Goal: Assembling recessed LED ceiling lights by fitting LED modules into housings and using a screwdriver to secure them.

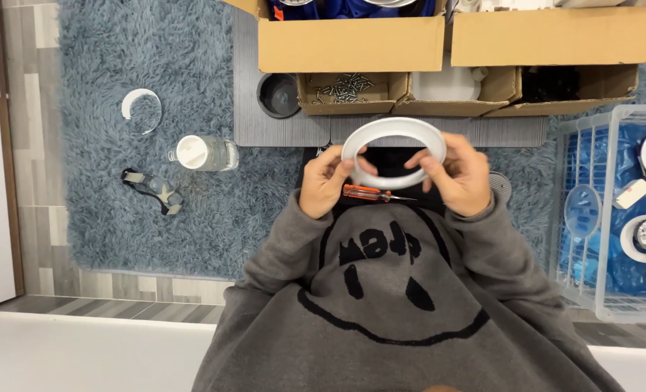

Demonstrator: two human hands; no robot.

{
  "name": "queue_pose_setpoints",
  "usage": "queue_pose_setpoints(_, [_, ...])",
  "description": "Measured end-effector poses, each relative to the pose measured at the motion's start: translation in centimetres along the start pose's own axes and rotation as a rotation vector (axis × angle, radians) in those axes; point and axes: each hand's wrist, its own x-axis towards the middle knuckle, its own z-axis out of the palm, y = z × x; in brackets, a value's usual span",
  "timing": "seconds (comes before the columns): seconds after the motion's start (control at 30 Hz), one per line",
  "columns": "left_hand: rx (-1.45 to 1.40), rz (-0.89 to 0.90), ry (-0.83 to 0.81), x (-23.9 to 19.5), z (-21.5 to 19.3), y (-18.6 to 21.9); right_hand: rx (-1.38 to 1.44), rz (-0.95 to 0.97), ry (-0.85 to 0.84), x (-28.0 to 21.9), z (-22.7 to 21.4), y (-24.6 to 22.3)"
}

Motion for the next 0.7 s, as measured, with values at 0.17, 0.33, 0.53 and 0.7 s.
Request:
queue_pose_setpoints(0.17, [0.168,0.119,0.022,0.8,-0.9,1.2,-0.168,-0.153,0.085,0.5,-1.0,-0.2])
queue_pose_setpoints(0.33, [0.267,0.309,-0.022,1.9,-0.5,4.5,-0.170,-0.241,0.079,1.6,-0.2,-2.6])
queue_pose_setpoints(0.53, [0.254,0.225,0.027,1.6,-0.6,5.0,-0.011,-0.043,0.093,0.0,-0.4,0.0])
queue_pose_setpoints(0.7, [0.282,0.397,-0.057,2.9,-0.8,6.8,-0.088,-0.258,0.127,1.4,-0.5,-1.4])
